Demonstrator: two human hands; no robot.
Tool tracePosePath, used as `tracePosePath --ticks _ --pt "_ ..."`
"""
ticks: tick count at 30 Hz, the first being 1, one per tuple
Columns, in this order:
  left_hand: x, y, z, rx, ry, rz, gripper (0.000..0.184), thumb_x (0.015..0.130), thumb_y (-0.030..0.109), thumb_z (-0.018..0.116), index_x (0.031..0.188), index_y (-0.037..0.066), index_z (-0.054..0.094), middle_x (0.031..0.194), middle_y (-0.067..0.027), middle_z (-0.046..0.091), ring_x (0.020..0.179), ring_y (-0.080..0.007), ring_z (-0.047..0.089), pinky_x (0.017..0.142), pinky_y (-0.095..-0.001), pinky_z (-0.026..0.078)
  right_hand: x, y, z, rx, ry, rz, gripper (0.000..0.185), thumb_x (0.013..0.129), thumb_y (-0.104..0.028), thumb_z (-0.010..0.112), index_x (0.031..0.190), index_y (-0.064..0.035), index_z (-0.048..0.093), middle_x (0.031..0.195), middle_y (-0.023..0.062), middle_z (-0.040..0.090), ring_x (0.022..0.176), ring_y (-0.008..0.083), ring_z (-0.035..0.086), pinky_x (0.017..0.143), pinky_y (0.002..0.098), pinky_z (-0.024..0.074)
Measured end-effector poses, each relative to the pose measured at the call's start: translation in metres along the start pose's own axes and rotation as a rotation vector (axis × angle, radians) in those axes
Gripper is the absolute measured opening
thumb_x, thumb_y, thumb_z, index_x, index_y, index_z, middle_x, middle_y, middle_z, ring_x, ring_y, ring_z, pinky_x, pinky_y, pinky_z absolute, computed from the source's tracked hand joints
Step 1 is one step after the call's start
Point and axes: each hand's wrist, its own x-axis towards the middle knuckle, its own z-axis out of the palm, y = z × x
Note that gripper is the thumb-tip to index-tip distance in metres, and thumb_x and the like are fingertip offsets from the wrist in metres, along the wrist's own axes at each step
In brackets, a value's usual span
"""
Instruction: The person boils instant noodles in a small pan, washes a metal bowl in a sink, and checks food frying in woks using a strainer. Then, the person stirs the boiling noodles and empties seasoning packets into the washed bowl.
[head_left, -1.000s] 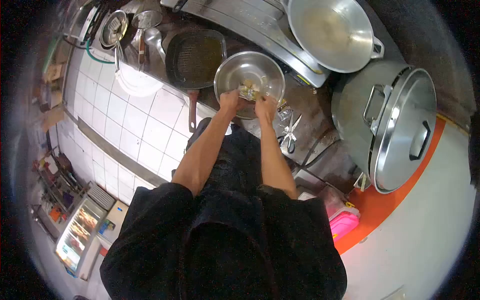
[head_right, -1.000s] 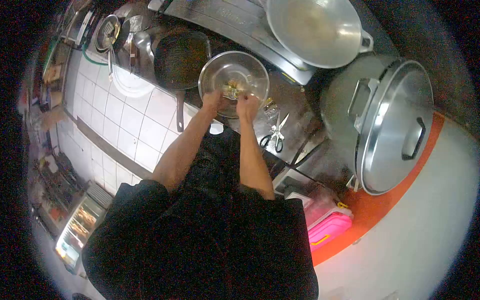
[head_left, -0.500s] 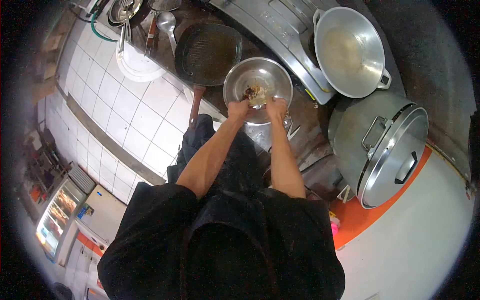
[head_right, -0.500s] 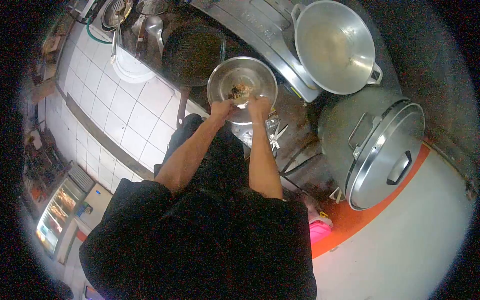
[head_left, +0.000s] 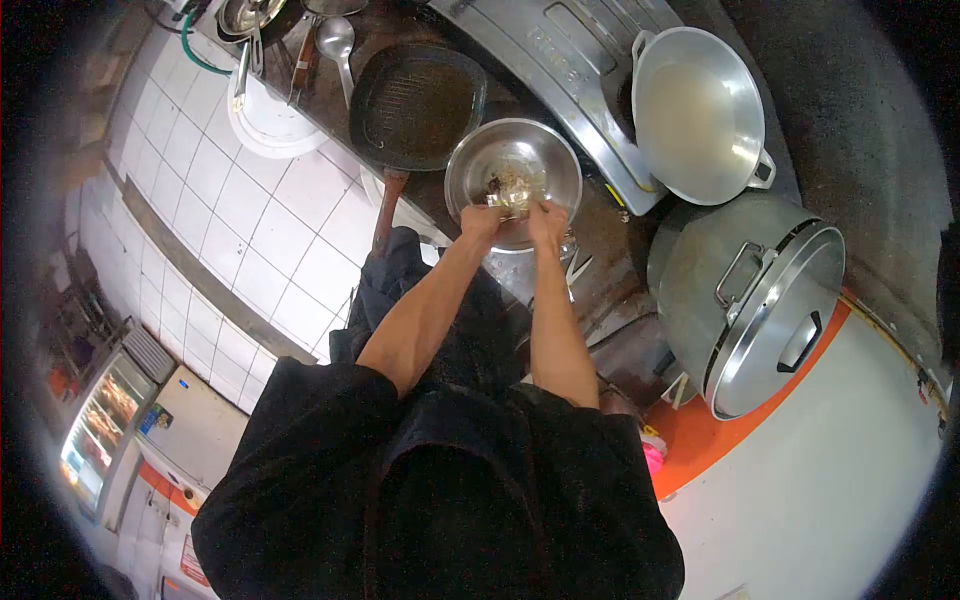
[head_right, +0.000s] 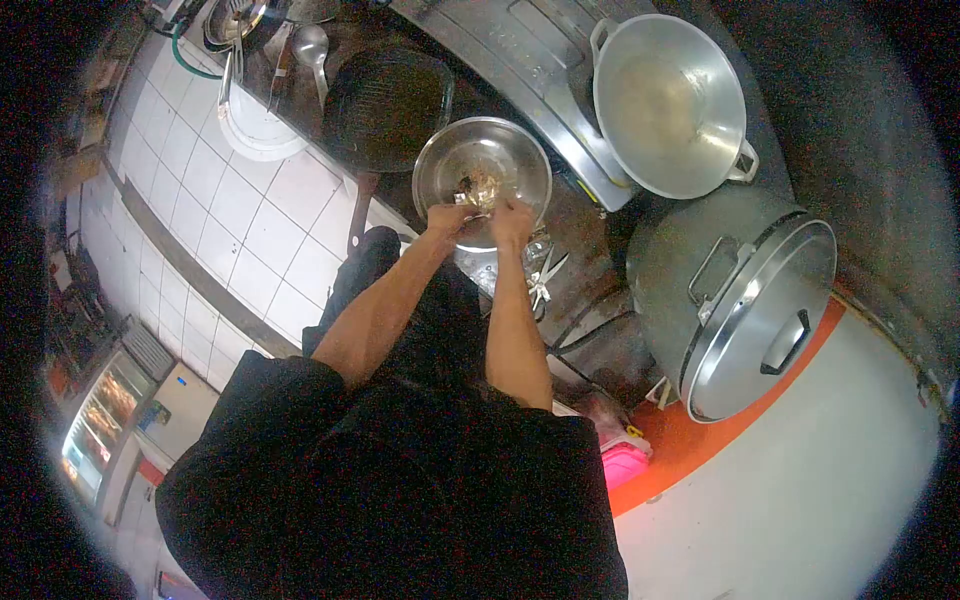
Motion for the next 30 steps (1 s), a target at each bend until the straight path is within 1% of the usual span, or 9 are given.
tracePosePath --ticks 2,6,8,10,14,19,22,26,30 --pt "-0.061 0.052 0.013 0.033 0.063 -0.08 0.015 0.075 -0.004 0.066 0.086 -0.012 0.061 0.082 -0.0162 0.064 0.063 -0.0235 0.064 0.053 -0.0325 0.057 0.0 0.001 -0.001 0.03 0.02 0.0 0.04 0.074 -0.041 0.064 0.084 -0.0023 0.071 0.082 0.0186 0.067 0.086 0.0316 0.065 0.079 0.0369 0.0476" --pt "-0.054 0.042 0.011 -0.115 0.034 -0.082 0.015 0.075 -0.002 0.067 0.087 -0.01 0.062 0.081 -0.0151 0.064 0.062 -0.0227 0.063 0.053 -0.0322 0.057 -0.006 -0.004 -0.005 0.038 0.074 0.111 0.041 0.074 -0.042 0.063 0.082 -0.0032 0.071 0.078 0.0154 0.068 0.079 0.0294 0.065 0.076 0.036 0.0476" --pt "-0.055 0.043 0.009 -0.32 -0.105 -0.153 0.014 0.071 -0.009 0.066 0.082 -0.013 0.059 0.076 -0.0186 0.063 0.062 -0.0248 0.063 0.05 -0.0295 0.055 0.0 0.003 -0.002 0.05 0.073 0.116 0.041 0.074 -0.043 0.062 0.081 -0.0035 0.071 0.077 0.0149 0.068 0.077 0.0293 0.065 0.075 0.036 0.0476" --pt "-0.057 0.044 0.01 -0.305 -0.103 -0.15 0.013 0.072 -0.008 0.066 0.082 -0.013 0.059 0.076 -0.0183 0.063 0.061 -0.0242 0.063 0.049 -0.029 0.055 0.004 0.011 0.001 -0.081 0.011 0.102 0.042 0.075 -0.045 0.06 0.081 -0.0043 0.072 0.077 0.0146 0.068 0.074 0.03 0.065 0.075 0.0363 0.0475" --pt "-0.063 0.045 0.014 -0.287 -0.053 -0.139 0.011 0.076 -0.006 0.064 0.084 -0.012 0.06 0.078 -0.017 0.063 0.06 -0.0223 0.063 0.048 -0.0275 0.054 -0.008 -0.006 -0.011 -0.009 -0.018 0.136 0.043 0.075 -0.045 0.058 0.081 -0.005 0.072 0.074 0.0144 0.068 0.074 0.0302 0.065 0.076 0.037 0.0474" --pt "-0.044 0.026 0.012 -0.316 -0.059 -0.172 0.012 0.078 -0.004 0.064 0.087 -0.012 0.06 0.08 -0.0164 0.064 0.06 -0.0216 0.062 0.046 -0.0287 0.053 -0.02 -0.016 -0.018 -0.021 0.076 0.18 0.042 0.076 -0.043 0.055 0.081 -0.0048 0.072 0.076 0.016 0.067 0.076 0.0309 0.064 0.076 0.0377 0.0474" --pt "-0.045 0.023 0.011 -0.329 -0.083 -0.167 0.013 0.08 -0.003 0.063 0.089 -0.012 0.059 0.081 -0.0168 0.063 0.059 -0.0221 0.062 0.045 -0.0299 0.052 -0.017 -0.007 -0.017 -0.059 -0.04 0.07 0.041 0.076 -0.042 0.055 0.078 -0.004 0.071 0.076 0.0172 0.067 0.076 0.0316 0.065 0.076 0.0379 0.0476" --pt "-0.053 0.03 0.016 -0.287 -0.026 -0.145 0.014 0.081 -0.003 0.061 0.089 -0.014 0.058 0.079 -0.0176 0.063 0.057 -0.0227 0.062 0.044 -0.0306 0.052 -0.022 -0.019 -0.024 -0.166 -0.012 0.088 0.039 0.076 -0.038 0.055 0.076 -0.0025 0.07 0.074 0.0183 0.066 0.075 0.0331 0.065 0.076 0.0386 0.0479" --pt "-0.058 0.032 0.019 -0.24 0.025 -0.102 0.011 0.08 -0.004 0.061 0.084 -0.014 0.06 0.077 -0.0174 0.063 0.056 -0.0231 0.062 0.044 -0.031 0.052 -0.017 -0.022 -0.025 0.003 0.048 0.121 0.036 0.076 -0.034 0.057 0.077 -0.0001 0.069 0.075 0.0194 0.066 0.074 0.0352 0.064 0.075 0.0399 0.0476"
